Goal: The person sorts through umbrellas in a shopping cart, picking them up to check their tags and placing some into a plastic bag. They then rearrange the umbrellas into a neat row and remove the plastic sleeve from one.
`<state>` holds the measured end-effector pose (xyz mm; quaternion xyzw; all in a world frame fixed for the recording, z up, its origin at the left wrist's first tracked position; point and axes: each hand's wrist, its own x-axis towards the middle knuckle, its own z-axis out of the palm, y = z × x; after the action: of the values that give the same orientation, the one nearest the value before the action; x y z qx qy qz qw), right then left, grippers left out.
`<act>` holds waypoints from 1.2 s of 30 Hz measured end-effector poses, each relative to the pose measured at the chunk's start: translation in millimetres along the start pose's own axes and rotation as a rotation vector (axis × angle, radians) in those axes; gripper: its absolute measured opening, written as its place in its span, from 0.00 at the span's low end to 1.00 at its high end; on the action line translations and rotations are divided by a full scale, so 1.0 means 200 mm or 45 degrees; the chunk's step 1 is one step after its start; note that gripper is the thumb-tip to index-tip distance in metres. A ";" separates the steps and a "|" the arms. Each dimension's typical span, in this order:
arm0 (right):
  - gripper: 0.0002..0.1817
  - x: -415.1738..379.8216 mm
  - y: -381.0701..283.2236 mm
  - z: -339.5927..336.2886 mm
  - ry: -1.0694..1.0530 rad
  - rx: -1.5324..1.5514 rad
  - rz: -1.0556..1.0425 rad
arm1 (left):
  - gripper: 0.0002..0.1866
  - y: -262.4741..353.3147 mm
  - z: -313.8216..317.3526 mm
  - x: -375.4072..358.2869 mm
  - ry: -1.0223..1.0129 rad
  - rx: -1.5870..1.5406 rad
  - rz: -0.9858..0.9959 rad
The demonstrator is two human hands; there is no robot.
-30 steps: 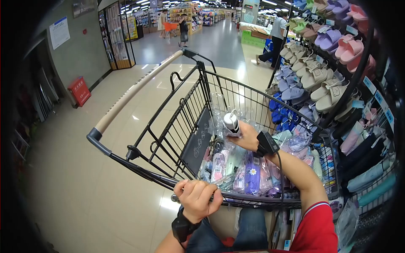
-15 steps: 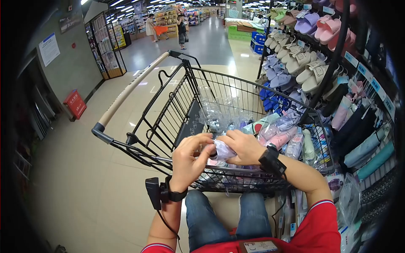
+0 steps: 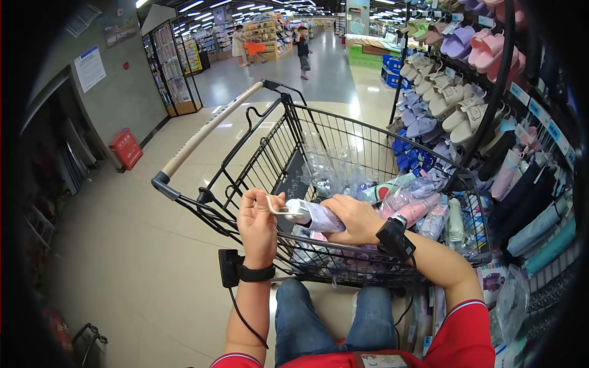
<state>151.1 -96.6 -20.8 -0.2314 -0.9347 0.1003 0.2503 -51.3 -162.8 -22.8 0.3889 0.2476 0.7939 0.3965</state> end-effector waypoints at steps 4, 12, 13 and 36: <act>0.28 -0.01 0.01 0.02 -0.016 0.023 0.004 | 0.05 0.04 -0.08 0.01 -0.147 -0.246 -0.100; 0.27 -0.02 0.03 0.02 0.075 -0.002 0.027 | 0.09 0.08 -0.03 -0.02 -0.319 0.408 -0.088; 0.28 -0.02 0.03 0.01 0.069 -0.037 0.055 | 0.19 0.09 -0.02 -0.03 -0.369 0.483 -0.103; 0.30 0.00 0.04 0.02 -0.041 0.252 -0.056 | 0.07 -0.02 0.01 -0.04 -0.104 0.388 0.038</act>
<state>151.8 -90.5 -26.6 -0.1834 -0.9290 0.1901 0.2592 -45.5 -168.1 -27.9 0.4801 0.3432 0.7364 0.3309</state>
